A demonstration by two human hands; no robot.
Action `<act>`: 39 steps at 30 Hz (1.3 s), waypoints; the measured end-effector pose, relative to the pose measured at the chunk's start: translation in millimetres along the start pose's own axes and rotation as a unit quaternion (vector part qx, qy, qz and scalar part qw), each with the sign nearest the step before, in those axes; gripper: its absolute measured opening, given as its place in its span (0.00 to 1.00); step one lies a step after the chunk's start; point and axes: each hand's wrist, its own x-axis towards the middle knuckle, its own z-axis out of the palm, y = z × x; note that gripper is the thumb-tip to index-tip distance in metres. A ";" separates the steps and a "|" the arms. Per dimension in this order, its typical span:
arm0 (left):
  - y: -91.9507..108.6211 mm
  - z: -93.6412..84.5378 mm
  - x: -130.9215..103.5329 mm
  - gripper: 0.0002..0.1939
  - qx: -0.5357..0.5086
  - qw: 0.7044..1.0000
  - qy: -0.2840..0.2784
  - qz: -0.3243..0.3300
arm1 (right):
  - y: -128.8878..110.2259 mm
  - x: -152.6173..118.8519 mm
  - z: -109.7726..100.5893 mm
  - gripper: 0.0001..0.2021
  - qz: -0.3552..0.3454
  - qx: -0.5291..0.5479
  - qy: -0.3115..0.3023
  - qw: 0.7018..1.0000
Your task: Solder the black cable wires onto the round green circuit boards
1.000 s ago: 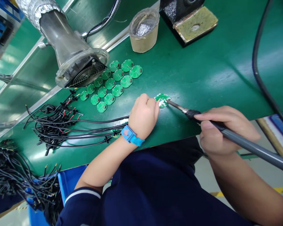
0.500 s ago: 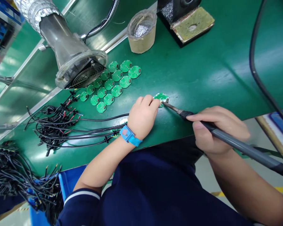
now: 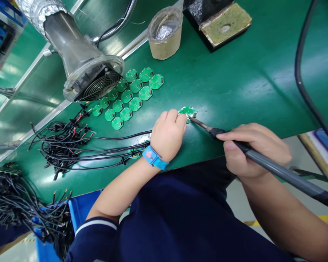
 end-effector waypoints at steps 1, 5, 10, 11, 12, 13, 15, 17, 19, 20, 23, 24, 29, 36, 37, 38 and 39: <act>-0.1 -0.3 -0.1 0.12 0.000 1.000 0.000 0.001 | -0.2 0.3 -0.4 0.06 -0.001 0.003 -0.007 1.000; -0.4 -1.2 0.2 0.12 -0.009 1.000 -0.014 0.002 | 3.9 -2.1 -1.6 0.06 0.004 0.010 0.015 1.000; -0.3 -1.0 0.2 0.13 -0.014 1.000 -0.017 -0.003 | 13.8 -8.1 1.4 0.06 0.000 0.031 0.101 0.994; -0.5 -0.6 -0.2 0.13 -0.014 1.000 -0.015 -0.002 | 14.5 -8.5 2.0 0.06 0.000 0.033 0.104 0.994; -1.0 -0.1 -0.8 0.13 -0.015 1.000 -0.012 -0.001 | 14.7 -8.6 2.3 0.06 0.003 0.033 0.101 0.994; -1.7 0.4 -1.5 0.13 -0.018 1.000 -0.007 0.002 | 14.4 -8.5 2.4 0.06 0.006 0.033 0.095 0.995; -3.8 1.3 -3.1 0.13 -0.033 0.999 0.004 0.016 | 13.3 -7.9 1.8 0.06 0.005 0.040 0.083 0.996; -6.6 1.8 -4.3 0.12 -0.063 0.997 0.016 0.033 | 12.2 -7.2 0.6 0.06 -0.001 0.048 0.074 0.996; -9.6 1.5 -4.2 0.10 -0.104 0.993 0.025 0.043 | 11.5 -6.7 -0.4 0.06 -0.004 0.051 0.066 0.996; -11.0 1.1 -3.6 0.10 -0.125 0.991 0.026 0.043 | 11.4 -6.5 -0.7 0.06 -0.004 0.050 0.061 0.997; -14.0 -1.3 -0.3 0.08 -0.174 0.984 0.006 0.027 | 10.9 -5.8 -0.9 0.06 -0.003 0.048 0.052 0.998; -14.5 -2.1 0.9 0.08 -0.184 0.983 -0.007 0.023 | 10.6 -5.5 -0.8 0.06 -0.003 0.047 0.052 0.998; -13.1 -2.3 2.0 0.09 -0.172 0.985 -0.020 0.022 | 8.6 -3.7 -1.0 0.05 -0.010 0.053 0.032 0.998; -9.1 1.0 -1.3 0.11 -0.124 0.992 -0.001 0.029 | 7.5 -5.6 -0.8 0.05 -0.004 0.042 0.031 0.999; -8.6 0.7 -1.2 0.11 -0.120 0.992 -0.004 0.028 | 7.5 -5.8 -0.9 0.05 -0.003 0.043 0.032 0.999; -8.0 0.3 -1.0 0.11 -0.115 0.993 -0.008 0.025 | 7.5 -6.0 -1.0 0.05 -0.003 0.045 0.031 0.999; -7.2 -0.3 -0.8 0.11 -0.110 0.994 -0.012 0.022 | 7.5 -6.1 -1.3 0.05 -0.006 0.049 0.027 0.998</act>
